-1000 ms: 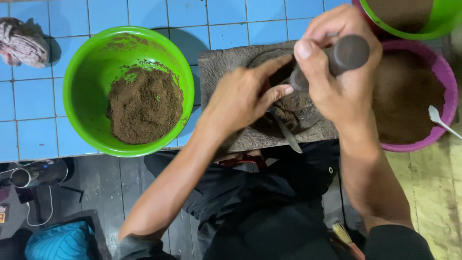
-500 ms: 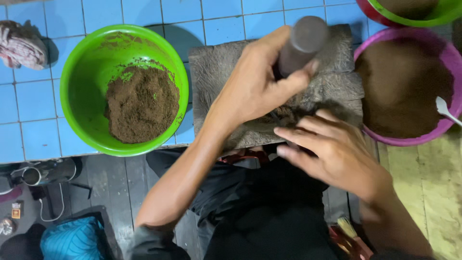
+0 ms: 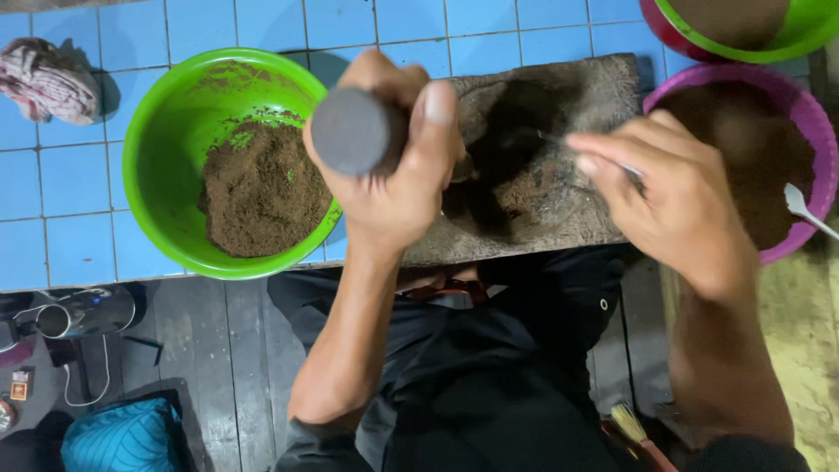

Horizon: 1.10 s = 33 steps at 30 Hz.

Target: The person uses a pestle and mortar to grind a brown powder, repeatedly scraping the sides with a spoon and transferring portions into a green bowl. The person continues grinding and scraping throughout the clip.

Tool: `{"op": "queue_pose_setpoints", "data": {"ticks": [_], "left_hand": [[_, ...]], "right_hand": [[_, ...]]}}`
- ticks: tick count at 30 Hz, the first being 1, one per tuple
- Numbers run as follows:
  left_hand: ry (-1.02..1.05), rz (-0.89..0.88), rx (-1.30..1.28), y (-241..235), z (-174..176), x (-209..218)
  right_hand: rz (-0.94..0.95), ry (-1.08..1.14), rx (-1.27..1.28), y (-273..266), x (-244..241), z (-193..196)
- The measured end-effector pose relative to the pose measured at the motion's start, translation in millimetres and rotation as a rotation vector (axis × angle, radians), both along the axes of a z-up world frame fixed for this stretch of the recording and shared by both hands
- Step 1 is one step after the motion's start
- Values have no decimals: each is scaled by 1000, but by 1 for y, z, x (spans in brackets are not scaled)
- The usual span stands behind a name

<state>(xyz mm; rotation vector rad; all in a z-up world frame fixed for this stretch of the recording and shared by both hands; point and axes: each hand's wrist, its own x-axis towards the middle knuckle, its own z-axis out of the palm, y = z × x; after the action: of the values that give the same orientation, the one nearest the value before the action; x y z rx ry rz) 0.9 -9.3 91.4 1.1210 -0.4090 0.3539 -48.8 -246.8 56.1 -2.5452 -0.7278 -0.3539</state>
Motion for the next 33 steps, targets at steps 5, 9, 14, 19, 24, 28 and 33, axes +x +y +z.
{"op": "queue_pose_setpoints", "data": {"ticks": [5, 9, 14, 19, 24, 28, 33], "left_hand": [[-134, 85, 181, 8, -25, -14], [-124, 113, 209, 10, -29, -23], [-183, 41, 158, 6, -11, -33], [-182, 17, 167, -5, -18, -37], [-183, -1, 116, -14, -44, -30], [-147, 23, 145, -12, -32, -32], [-234, -75, 72, -9, -5, -31]], "right_hand": [[42, 62, -46, 23, 11, -15], [43, 85, 1, 12, -7, 6], [83, 171, -2, 14, 8, -26], [78, 127, 59, 16, 23, -10], [-19, 162, -7, 9, 24, -35], [105, 106, 16, 13, 12, -20], [27, 167, 25, 21, 5, -27]]}}
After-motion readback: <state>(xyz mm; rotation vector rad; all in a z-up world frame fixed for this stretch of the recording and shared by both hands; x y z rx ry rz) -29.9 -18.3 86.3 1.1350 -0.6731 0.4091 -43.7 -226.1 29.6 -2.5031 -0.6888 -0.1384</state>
